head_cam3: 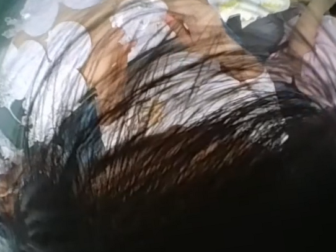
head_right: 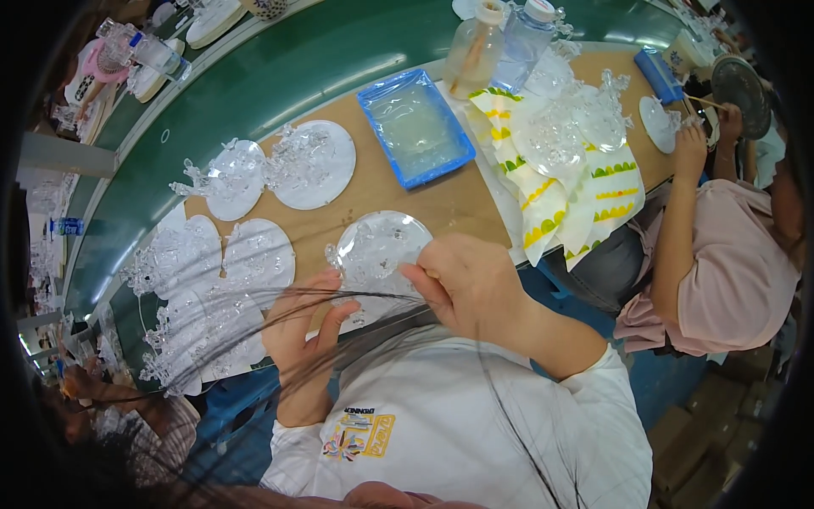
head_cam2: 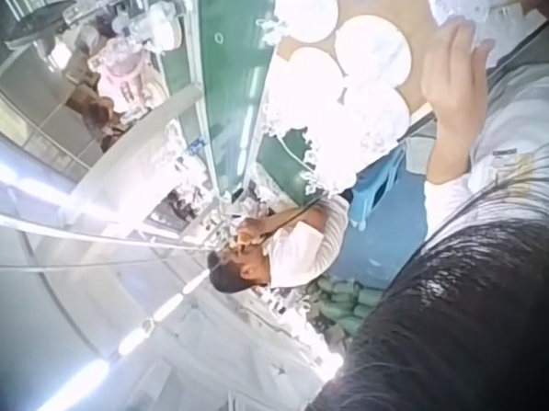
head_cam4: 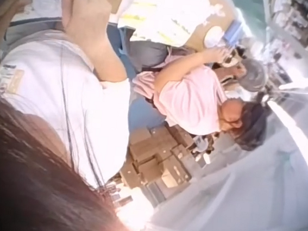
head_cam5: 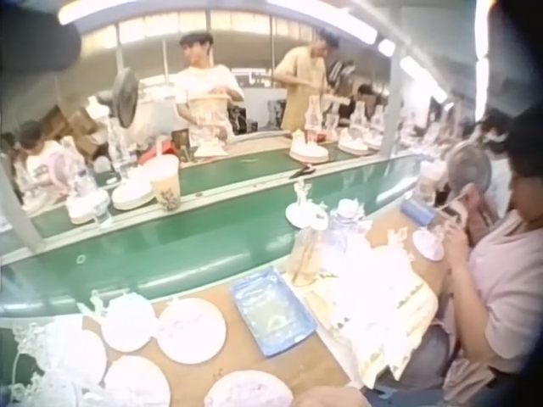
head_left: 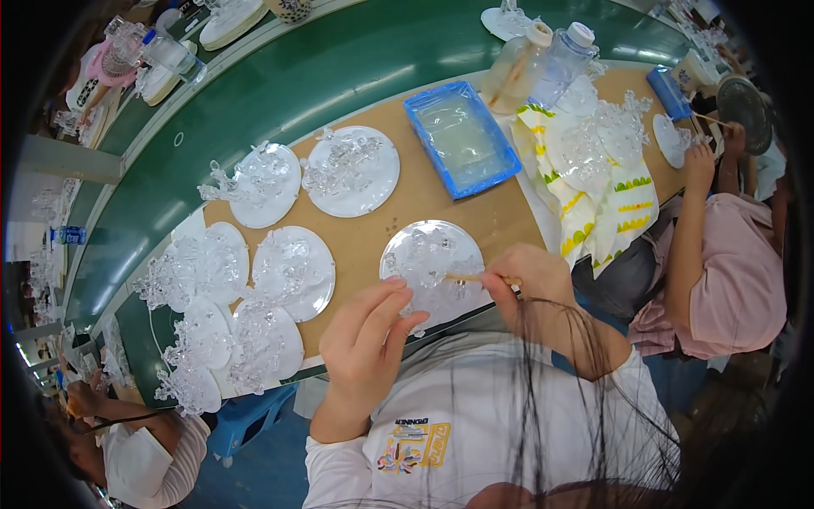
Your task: Applying adhesive to decorative lighting fixture parts using a wooden applicator stick.
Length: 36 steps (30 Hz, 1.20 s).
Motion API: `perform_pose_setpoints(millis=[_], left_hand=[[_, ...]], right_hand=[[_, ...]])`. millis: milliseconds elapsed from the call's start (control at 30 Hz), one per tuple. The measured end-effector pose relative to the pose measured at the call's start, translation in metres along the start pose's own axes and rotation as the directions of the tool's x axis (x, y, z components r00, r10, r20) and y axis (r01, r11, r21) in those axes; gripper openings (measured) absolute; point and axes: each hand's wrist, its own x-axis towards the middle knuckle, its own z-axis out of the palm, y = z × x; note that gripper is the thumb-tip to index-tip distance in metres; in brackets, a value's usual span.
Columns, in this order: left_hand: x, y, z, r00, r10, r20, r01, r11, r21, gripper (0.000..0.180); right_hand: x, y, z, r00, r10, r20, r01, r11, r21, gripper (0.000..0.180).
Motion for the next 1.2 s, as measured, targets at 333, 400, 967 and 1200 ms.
perform_pose_setpoints(millis=[333, 400, 967, 1200], left_hand=[[0.006, -0.006, 0.002, 0.986, 0.167, 0.0, -0.167, 0.984, 0.054, 0.036], [0.005, -0.007, 0.002, 0.987, 0.158, -0.011, -0.157, 0.986, 0.055, 0.035], [0.016, -0.007, -0.001, 0.997, 0.077, -0.016, -0.077, 0.997, 0.014, 0.036], [0.02, -0.01, -0.006, 0.997, -0.03, 0.066, 0.036, 0.995, -0.09, 0.032]], right_hand=[[0.018, 0.006, -0.002, 0.997, -0.041, -0.058, 0.04, 0.999, -0.017, 0.009], [0.018, 0.006, -0.001, 0.997, -0.032, -0.065, 0.033, 0.999, 0.019, 0.009], [0.014, 0.016, -0.012, 0.991, 0.087, 0.101, -0.104, 0.978, 0.179, 0.004], [0.026, 0.016, -0.011, 0.984, -0.015, 0.175, -0.003, 0.995, 0.102, 0.005]])
